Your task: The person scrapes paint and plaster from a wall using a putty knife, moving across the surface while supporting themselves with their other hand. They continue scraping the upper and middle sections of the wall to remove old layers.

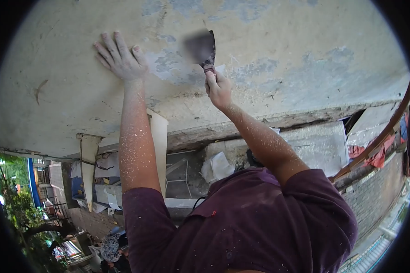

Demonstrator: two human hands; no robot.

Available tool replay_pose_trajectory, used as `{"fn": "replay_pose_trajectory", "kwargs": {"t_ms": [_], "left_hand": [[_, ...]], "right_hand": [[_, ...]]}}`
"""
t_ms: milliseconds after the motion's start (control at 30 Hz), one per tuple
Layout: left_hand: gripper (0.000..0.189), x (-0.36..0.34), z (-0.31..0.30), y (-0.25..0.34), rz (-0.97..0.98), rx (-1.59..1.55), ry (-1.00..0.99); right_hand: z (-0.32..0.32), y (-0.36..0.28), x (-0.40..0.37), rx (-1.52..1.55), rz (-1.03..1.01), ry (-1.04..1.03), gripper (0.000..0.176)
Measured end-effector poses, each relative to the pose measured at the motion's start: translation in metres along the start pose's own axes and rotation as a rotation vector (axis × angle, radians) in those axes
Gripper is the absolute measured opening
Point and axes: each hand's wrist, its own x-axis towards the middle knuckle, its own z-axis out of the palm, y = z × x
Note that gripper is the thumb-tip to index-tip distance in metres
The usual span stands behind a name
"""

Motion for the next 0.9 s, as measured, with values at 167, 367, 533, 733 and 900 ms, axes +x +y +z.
{"fn": "replay_pose_trajectory", "kwargs": {"t_ms": [167,367,533,733,900], "left_hand": [[0.06,0.0,-0.001,-0.002,0.01,0.038,0.007],[0.063,0.002,0.0,-0.004,0.027,0.038,-0.024],[0.062,0.003,0.004,-0.006,0.038,0.031,0.015],[0.063,-0.002,-0.004,-0.002,0.037,0.03,-0.03],[0.065,-0.002,-0.004,-0.002,0.024,0.038,-0.049]], "right_hand": [[-0.058,0.094,-0.062,-0.13,0.195,0.045,0.034],[-0.036,0.054,-0.014,0.092,0.117,0.094,0.032],[-0.095,0.113,-0.051,-0.206,0.33,0.079,0.033],[-0.039,0.003,0.018,-0.116,0.026,0.041,0.036],[-0.103,0.092,-0.029,-0.231,0.213,0.129,0.038]]}}
